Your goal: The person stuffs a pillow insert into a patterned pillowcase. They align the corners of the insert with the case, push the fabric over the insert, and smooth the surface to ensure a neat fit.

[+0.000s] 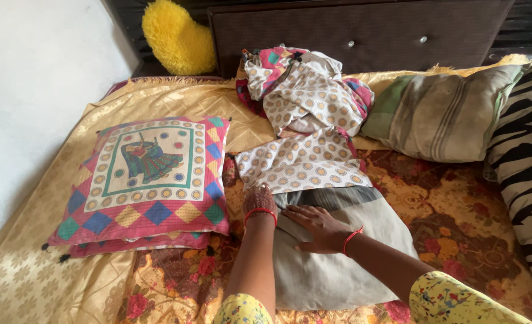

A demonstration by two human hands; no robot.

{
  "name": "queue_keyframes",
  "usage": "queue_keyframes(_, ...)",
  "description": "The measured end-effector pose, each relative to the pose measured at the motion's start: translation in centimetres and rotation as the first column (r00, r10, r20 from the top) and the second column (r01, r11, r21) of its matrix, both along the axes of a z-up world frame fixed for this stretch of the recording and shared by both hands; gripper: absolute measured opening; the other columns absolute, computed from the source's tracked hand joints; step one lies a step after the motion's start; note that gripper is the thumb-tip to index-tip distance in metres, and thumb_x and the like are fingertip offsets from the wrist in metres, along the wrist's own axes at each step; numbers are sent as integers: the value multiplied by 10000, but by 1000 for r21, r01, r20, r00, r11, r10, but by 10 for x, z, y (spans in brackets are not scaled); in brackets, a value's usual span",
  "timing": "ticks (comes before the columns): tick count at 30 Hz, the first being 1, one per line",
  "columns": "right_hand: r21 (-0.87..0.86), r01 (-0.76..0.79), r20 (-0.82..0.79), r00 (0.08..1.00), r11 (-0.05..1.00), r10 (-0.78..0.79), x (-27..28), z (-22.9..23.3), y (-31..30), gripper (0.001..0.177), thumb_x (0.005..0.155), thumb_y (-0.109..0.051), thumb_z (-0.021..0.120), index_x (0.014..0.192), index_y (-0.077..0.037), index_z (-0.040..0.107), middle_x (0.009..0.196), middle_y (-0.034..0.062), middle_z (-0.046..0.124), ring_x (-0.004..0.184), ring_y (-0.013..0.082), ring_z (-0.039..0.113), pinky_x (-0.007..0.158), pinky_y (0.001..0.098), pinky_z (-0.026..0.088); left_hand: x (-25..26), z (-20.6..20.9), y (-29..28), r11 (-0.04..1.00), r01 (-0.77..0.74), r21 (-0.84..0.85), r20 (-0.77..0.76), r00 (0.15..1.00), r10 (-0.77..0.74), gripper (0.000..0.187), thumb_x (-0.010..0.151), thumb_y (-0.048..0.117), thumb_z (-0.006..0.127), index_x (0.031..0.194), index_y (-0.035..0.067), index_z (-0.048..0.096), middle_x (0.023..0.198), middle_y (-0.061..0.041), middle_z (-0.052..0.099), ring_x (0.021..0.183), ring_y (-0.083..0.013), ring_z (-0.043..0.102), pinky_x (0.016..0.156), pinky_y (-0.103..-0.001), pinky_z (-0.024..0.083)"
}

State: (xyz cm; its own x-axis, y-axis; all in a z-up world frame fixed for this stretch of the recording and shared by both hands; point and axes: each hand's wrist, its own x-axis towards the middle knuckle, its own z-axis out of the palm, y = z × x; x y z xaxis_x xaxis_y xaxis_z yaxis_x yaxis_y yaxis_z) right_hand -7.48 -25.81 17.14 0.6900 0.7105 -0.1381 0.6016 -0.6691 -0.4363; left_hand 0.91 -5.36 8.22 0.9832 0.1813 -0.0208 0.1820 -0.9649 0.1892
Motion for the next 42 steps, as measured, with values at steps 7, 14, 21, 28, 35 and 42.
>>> queue_keyframes(7,-9,128,129,984,992,-126,29,-72,-8,549,865,-402,733,1334,-154,594,1381,71,591,1403,245,440,1216,512,255,0,39,-42,795,529,-298,-374,702,-607,342,1006,358,518,1084,86,711,1166,-118,639,1084,-289,583,945,-454,466)
queue_keyframes(14,89,246,-280,936,965,-213,36,-99,-20,287,832,-370,740,1066,-203,738,1064,31,739,1095,239,641,1001,460,457,-12,63,-81,740,211,-639,-588,486,-647,247,812,243,690,856,2,656,779,-104,623,651,-232,542,596,-395,459)
queue_keyframes(21,200,-35,424,904,979,-54,32,-46,-10,258,781,-396,785,931,-186,768,943,76,755,967,337,692,882,510,546,-27,79,-41,899,395,-191,-452,777,-438,433,873,408,698,1133,61,697,1170,-184,681,1084,-344,678,921,-451,550)
queue_keyframes(28,134,511,417,748,849,-516,34,-3,-55,282,918,-403,665,1046,-160,732,1057,56,701,1013,255,666,859,404,551,-56,103,-16,889,454,65,-369,838,-401,517,912,458,643,1294,110,654,1280,-146,696,1212,-302,669,1026,-476,522)
queue_keyframes(35,-95,929,49,364,358,-930,66,-64,-155,741,997,-725,439,1230,-69,693,1254,210,626,1193,351,565,1033,490,423,-54,121,-39,914,402,60,-326,873,-363,583,977,316,629,1475,100,416,1460,-146,459,1358,-305,491,1086,-475,450)
queue_keyframes(42,7,769,-320,608,640,-727,54,-37,-148,688,808,-643,619,1199,-98,772,1061,169,812,1029,304,759,934,436,560,-41,137,-81,893,439,98,-134,895,-425,568,948,180,635,1470,139,413,1423,-131,473,1299,-304,532,1045,-476,475)
